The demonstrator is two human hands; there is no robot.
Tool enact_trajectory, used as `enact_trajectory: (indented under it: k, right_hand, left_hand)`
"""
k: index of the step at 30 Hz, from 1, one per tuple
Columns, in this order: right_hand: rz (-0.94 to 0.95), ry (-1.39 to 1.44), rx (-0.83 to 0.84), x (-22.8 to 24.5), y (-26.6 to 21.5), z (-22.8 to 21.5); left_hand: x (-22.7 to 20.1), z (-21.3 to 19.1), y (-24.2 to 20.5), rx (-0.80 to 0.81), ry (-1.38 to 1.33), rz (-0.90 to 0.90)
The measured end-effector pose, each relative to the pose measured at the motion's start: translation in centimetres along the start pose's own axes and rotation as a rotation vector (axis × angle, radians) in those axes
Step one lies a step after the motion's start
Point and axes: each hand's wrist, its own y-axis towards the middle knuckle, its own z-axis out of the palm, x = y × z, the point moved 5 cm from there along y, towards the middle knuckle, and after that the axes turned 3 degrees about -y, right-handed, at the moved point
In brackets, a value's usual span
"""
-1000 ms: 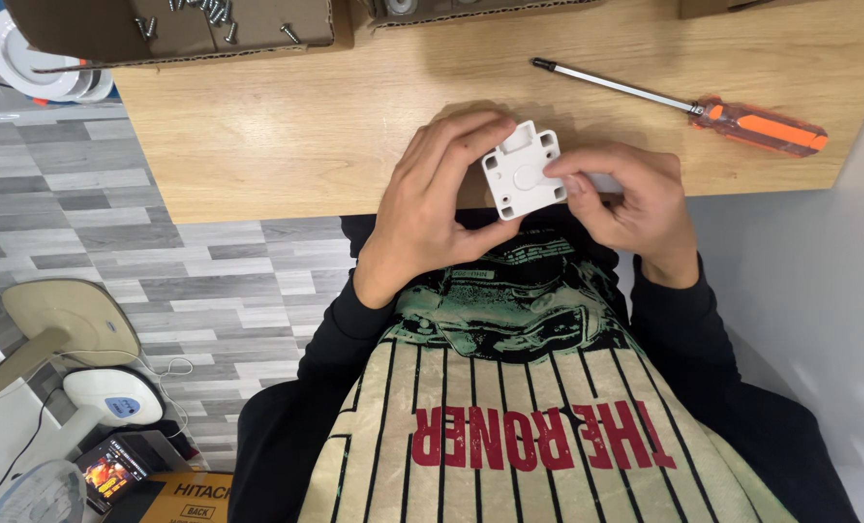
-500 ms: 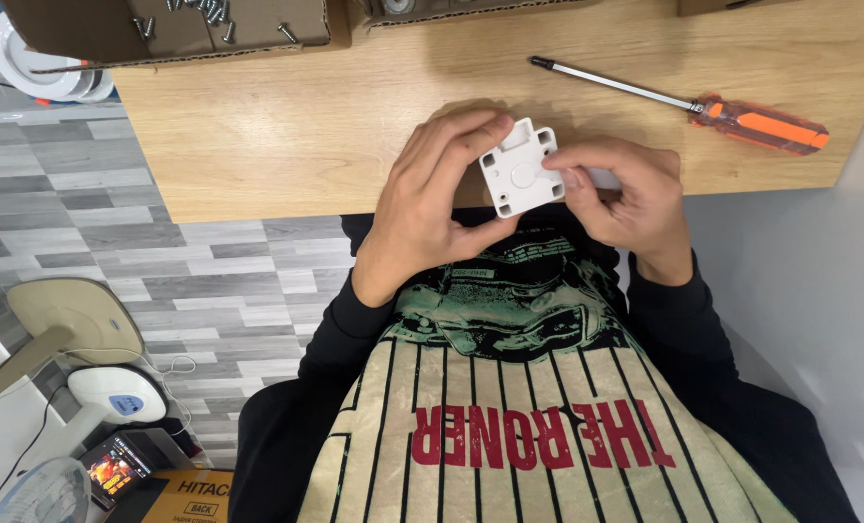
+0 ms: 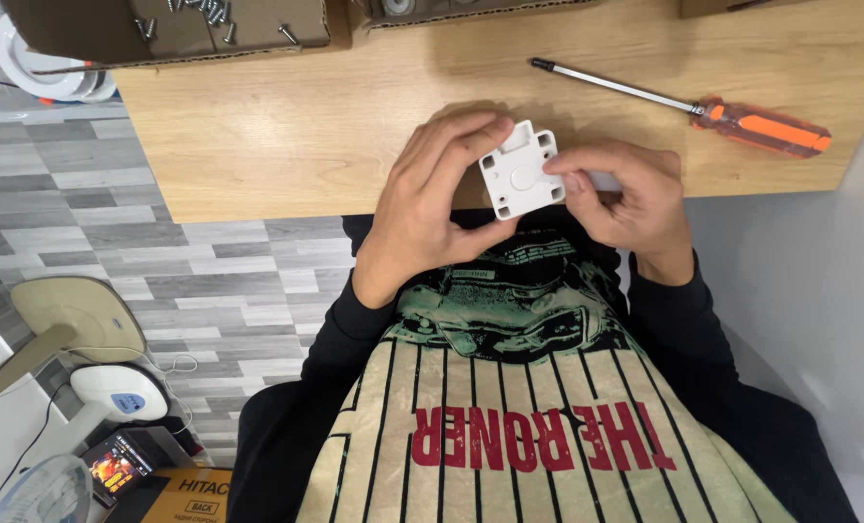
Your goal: The person assembles a small electrical component by hand and with a screwdriver. They insert a white plastic piece into a white housing, then use a screwdriver to tighten screws into a blue plastic part. Finally, they insert a small white plastic piece into the white housing.
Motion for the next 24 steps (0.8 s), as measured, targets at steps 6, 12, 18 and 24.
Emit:
enact_trajectory:
  k: [6, 12, 18, 24]
  right_hand:
    - [-0.035, 0.057, 0.021, -0.7, -0.5, 0.1]
    - [-0.072, 0.042, -0.003, -0.8, -0.4, 0.1]
    - [-0.037, 0.023, -0.005, -0.3, -0.2, 0.0]
    - [-0.051, 0.003, -0.021, -0.5, -0.4, 0.0]
  left_hand:
    - [-0.5, -0.4, 0.4, 0.012, -0.027, -0.011]
    - [-1.1, -0.8, 0.8, 0.019, -0.049, -0.040]
    - [-1.0, -0.8, 0.7, 0.022, -0.042, -0.040]
    - [-1.2, -1.0, 0.9, 0.024, -0.065, -0.066]
